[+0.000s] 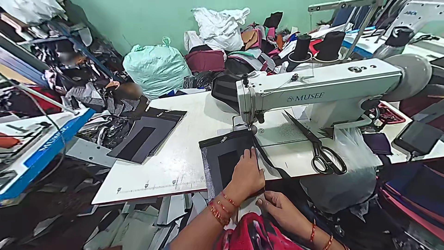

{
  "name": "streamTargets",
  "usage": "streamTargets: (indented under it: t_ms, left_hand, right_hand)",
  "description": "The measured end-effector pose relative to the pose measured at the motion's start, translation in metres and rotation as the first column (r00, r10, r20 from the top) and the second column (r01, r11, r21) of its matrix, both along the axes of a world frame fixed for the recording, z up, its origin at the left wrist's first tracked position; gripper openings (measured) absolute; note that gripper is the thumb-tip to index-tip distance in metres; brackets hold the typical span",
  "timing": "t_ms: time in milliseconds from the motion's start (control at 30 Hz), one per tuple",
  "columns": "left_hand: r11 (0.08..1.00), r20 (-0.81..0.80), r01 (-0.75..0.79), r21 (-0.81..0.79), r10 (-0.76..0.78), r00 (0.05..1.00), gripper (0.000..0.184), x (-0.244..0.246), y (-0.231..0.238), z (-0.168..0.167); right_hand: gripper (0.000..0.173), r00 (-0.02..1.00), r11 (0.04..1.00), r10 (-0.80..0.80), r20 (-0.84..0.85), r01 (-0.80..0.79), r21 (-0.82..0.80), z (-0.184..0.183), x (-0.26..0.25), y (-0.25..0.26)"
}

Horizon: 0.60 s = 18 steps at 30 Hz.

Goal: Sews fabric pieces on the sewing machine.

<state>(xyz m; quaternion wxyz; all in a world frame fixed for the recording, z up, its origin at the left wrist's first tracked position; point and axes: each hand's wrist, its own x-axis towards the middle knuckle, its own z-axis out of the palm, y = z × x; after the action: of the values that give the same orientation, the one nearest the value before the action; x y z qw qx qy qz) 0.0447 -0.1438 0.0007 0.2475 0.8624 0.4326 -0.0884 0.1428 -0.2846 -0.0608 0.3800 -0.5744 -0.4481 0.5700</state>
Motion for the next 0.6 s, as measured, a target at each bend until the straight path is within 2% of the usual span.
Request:
streamTargets:
  t_ms: [133,200,367,433,500,533,600]
  left_hand:
    - [0.99,-0.145,-0.133,-0.047,0.125,0.981,0.11,0.038,0.024,0.003]
    - [0.988,-0.186,-0.144,-0.063,0.13,0.974,0.11,0.048,0.033,0.004]
    - [0.994,-0.128,-0.025,-0.107,0.011,0.992,0.074,0.043,0.06,0.001]
    - [0.991,-0.079,0.024,-0.13,-0.034,0.996,0.064,0.036,0.068,0.0]
    - [0.986,0.022,0.058,-0.155,-0.055,0.998,0.052,0.027,0.076,-0.003]
    - [0.982,0.066,0.074,-0.176,-0.063,0.996,0.05,0.022,0.08,-0.003]
    - [0.971,0.141,0.098,-0.216,-0.069,0.988,0.048,0.013,0.086,-0.006]
  right_hand:
    - [0.021,1.0,1.0,-0.015,-0.005,0.015,0.007,-0.001,0.002,-0.001]
    - [0.023,1.0,1.0,-0.017,-0.001,0.017,-0.002,-0.002,0.003,-0.001]
    - [0.026,0.997,1.0,0.017,0.071,-0.016,-0.012,0.001,0.008,0.0]
    - [0.029,0.984,0.994,0.109,0.144,-0.106,-0.029,0.01,0.016,0.005]
    - [0.034,0.924,0.973,0.23,0.306,-0.216,-0.079,0.028,0.028,0.02]
    - [0.036,0.884,0.969,0.246,0.399,-0.221,-0.108,0.039,0.034,0.03]
    - [0.033,0.825,0.995,0.099,0.556,-0.066,-0.078,0.052,0.041,0.056]
